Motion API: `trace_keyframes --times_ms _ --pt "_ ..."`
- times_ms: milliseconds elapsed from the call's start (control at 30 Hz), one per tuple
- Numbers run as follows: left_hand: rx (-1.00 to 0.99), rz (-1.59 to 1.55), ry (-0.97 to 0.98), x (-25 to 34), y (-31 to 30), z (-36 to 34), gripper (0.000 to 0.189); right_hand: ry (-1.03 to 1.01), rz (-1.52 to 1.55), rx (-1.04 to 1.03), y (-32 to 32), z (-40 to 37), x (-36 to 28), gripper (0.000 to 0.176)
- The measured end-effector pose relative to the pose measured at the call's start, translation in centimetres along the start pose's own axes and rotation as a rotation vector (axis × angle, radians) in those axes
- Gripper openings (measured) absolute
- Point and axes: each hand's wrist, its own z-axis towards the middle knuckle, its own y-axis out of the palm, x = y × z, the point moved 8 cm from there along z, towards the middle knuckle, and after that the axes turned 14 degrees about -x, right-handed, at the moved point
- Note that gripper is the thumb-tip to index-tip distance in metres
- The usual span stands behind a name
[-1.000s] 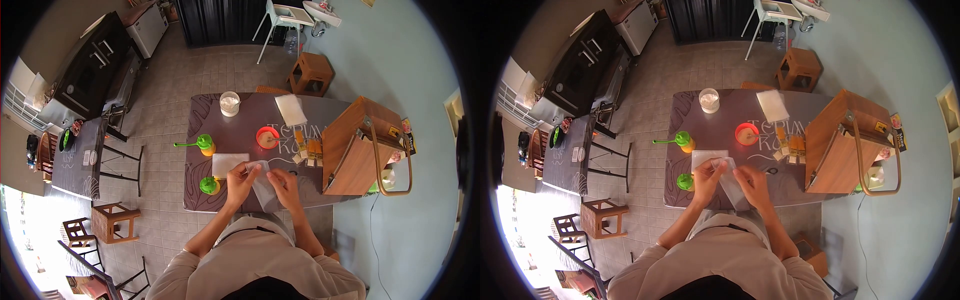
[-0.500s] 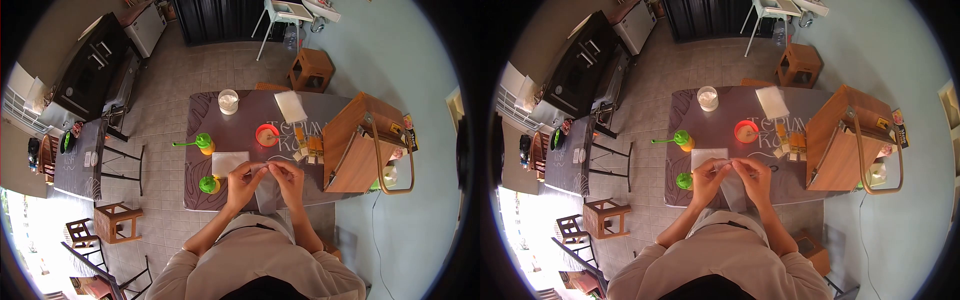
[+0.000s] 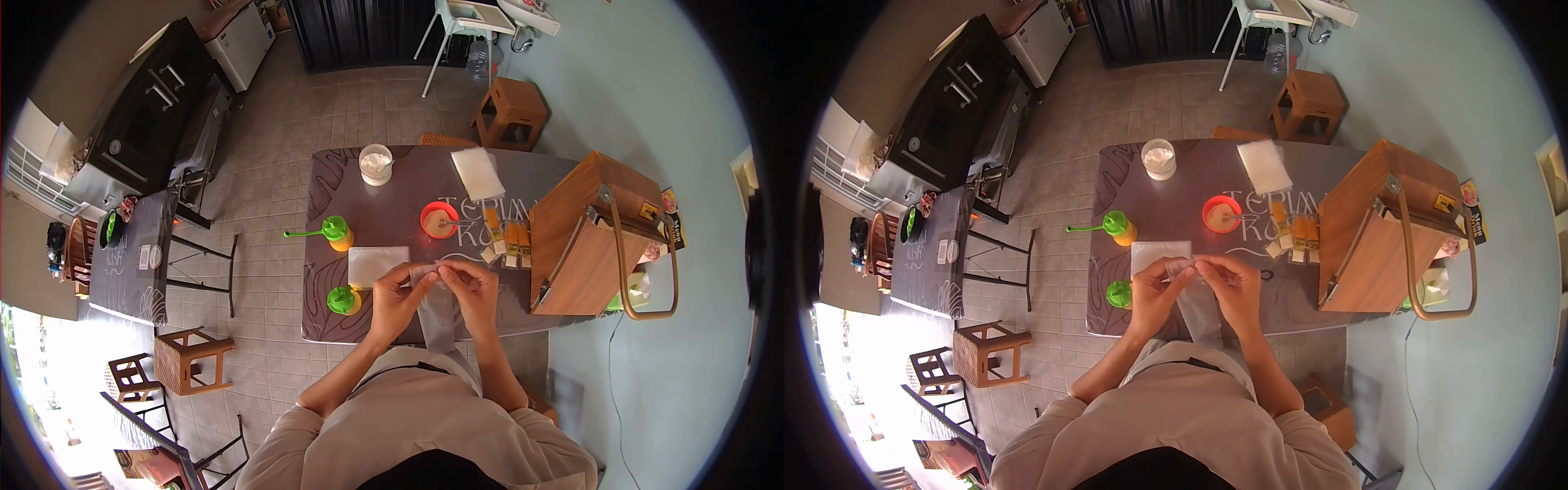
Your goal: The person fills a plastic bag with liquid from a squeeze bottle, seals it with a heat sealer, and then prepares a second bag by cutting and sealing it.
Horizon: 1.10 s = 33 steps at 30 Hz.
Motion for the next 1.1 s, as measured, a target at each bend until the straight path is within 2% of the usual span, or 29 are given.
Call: trace_keyframes --times_ms 1067,1100 --pt "-0.035 0.086 0.001 -0.2 0.2 -0.1 0.018 -0.032 -0.073 0.067 -0.7 -0.5 0.7 0.013" --pt "-0.028 -0.008 -0.051 -1.2 -0.1 -0.3 0.021 -0.045 -0.077 0.082 -0.8 -0.5 0.5 0.013"
